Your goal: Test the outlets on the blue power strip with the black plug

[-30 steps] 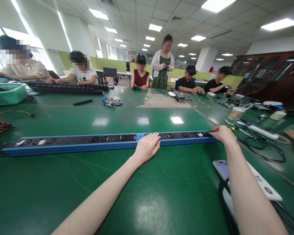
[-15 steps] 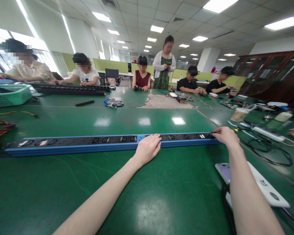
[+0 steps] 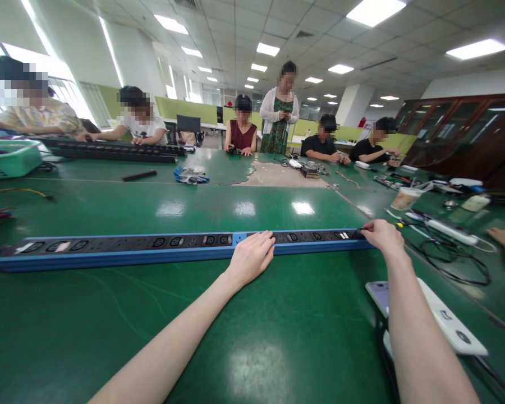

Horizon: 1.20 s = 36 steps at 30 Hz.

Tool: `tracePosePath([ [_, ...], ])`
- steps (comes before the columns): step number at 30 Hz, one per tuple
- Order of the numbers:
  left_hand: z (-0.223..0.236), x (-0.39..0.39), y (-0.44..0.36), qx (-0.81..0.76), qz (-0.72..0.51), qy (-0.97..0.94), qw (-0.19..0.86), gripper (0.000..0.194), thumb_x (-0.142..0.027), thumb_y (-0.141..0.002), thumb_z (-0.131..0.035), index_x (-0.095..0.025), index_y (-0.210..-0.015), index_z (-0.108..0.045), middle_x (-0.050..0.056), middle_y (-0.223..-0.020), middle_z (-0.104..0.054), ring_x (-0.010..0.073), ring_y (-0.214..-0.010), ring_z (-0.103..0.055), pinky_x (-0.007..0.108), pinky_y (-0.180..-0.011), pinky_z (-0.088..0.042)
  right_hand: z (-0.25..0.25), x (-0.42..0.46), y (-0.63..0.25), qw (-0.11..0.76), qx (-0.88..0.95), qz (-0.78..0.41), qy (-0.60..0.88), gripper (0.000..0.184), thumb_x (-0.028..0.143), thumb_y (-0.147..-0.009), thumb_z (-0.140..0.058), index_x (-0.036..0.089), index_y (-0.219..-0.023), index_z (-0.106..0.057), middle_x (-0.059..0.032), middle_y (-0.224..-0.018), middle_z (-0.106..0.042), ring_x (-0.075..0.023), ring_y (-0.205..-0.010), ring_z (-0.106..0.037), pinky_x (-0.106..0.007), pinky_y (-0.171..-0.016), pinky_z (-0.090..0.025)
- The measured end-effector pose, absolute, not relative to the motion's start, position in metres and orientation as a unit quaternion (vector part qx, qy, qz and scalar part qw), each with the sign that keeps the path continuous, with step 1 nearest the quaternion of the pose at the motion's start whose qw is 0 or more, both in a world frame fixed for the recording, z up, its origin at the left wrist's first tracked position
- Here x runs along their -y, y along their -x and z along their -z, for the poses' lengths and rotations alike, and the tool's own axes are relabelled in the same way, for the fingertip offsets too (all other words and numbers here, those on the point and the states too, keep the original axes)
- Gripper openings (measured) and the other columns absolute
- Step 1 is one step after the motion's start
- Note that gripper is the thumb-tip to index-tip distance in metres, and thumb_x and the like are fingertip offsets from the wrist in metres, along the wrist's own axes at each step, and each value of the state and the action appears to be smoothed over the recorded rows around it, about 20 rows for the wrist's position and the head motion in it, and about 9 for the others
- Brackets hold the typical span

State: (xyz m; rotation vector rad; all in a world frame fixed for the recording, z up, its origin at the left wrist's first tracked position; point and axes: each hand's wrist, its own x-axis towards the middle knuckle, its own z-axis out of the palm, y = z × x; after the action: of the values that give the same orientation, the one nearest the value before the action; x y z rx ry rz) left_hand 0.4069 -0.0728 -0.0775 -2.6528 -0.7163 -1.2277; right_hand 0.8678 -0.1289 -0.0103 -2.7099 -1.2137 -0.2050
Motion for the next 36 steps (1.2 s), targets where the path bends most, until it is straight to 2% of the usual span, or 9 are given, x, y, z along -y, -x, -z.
tracePosePath([
  [6, 0.077, 0.073, -0.408, 0.235, 0.414, 0.877, 0.059, 0.03, -0.025, -0.098, -0.057, -0.019, -0.126, -0.067, 0.011, -0.138, -0.066, 0.024, -0.127, -0.064, 0.042, -0.114, -0.05, 0.001, 0.133, -0.865, 0.088, 0.431, 0.081, 0.895, 0.038, 0.042, -0.088, -0.055, 0.023, -0.115, -0.075, -0.0116, -0.112, -0.069, -0.0266, -0.104, -0.065, -0.037, -0.089, -0.051],
  [10, 0.077, 0.073, -0.407, 0.236, 0.412, 0.878, 0.06, 0.031, -0.025, -0.098, -0.057, -0.018, -0.127, -0.067, 0.011, -0.138, -0.066, 0.024, -0.127, -0.064, 0.043, -0.114, -0.05, -0.032, 0.148, -0.874, 0.172, 0.378, 0.178, 0.892, 0.05, 0.055, -0.093, -0.049, 0.021, -0.122, -0.071, -0.0169, -0.116, -0.066, -0.0258, -0.103, -0.061, -0.037, -0.089, -0.048],
  [13, 0.077, 0.073, -0.406, 0.236, 0.409, 0.88, 0.06, 0.031, -0.025, -0.099, -0.056, -0.018, -0.126, -0.067, 0.011, -0.138, -0.066, 0.0236, -0.127, -0.064, 0.043, -0.114, -0.05, -0.043, 0.156, -0.881, 0.195, 0.368, 0.162, 0.894, 0.051, 0.063, -0.089, -0.054, 0.028, -0.122, -0.07, -0.0129, -0.117, -0.067, -0.0242, -0.098, -0.061, -0.038, -0.086, -0.047],
  [17, 0.076, 0.074, -0.405, 0.239, 0.408, 0.879, 0.055, 0.031, -0.025, -0.099, -0.055, -0.019, -0.127, -0.066, 0.01, -0.14, -0.065, 0.0234, -0.129, -0.063, 0.043, -0.115, -0.049, -0.024, 0.154, -0.881, 0.177, 0.368, 0.113, 0.906, 0.046, 0.058, -0.087, -0.057, 0.028, -0.119, -0.071, -0.0114, -0.114, -0.068, -0.0233, -0.095, -0.062, -0.035, -0.081, -0.047],
  [23, 0.076, 0.074, -0.404, 0.237, 0.403, 0.883, 0.051, 0.032, -0.025, -0.099, -0.054, -0.019, -0.128, -0.066, 0.01, -0.14, -0.064, 0.0231, -0.13, -0.062, 0.043, -0.115, -0.049, 0.007, 0.148, -0.887, 0.148, 0.337, 0.092, 0.925, 0.042, 0.057, -0.088, -0.057, 0.032, -0.118, -0.071, -0.0114, -0.117, -0.068, -0.0288, -0.102, -0.064, -0.039, -0.082, -0.049],
  [30, 0.075, 0.074, -0.404, 0.237, 0.408, 0.88, 0.048, 0.032, -0.025, -0.099, -0.054, -0.019, -0.127, -0.066, 0.01, -0.14, -0.065, 0.0227, -0.129, -0.063, 0.042, -0.114, -0.05, 0.016, 0.147, -0.889, 0.145, 0.355, 0.125, 0.915, 0.039, 0.054, -0.089, -0.055, 0.031, -0.117, -0.071, -0.0112, -0.12, -0.067, -0.0317, -0.104, -0.064, -0.04, -0.078, -0.049],
  [36, 0.073, 0.074, -0.402, 0.234, 0.415, 0.878, 0.045, 0.031, -0.024, -0.098, -0.055, -0.02, -0.126, -0.067, 0.01, -0.139, -0.065, 0.0232, -0.128, -0.064, 0.044, -0.113, -0.051, 0.018, 0.154, -0.897, 0.125, 0.391, 0.106, 0.906, 0.041, 0.056, -0.087, -0.058, 0.034, -0.12, -0.071, -0.0104, -0.123, -0.067, -0.0319, -0.103, -0.064, -0.04, -0.078, -0.047],
])
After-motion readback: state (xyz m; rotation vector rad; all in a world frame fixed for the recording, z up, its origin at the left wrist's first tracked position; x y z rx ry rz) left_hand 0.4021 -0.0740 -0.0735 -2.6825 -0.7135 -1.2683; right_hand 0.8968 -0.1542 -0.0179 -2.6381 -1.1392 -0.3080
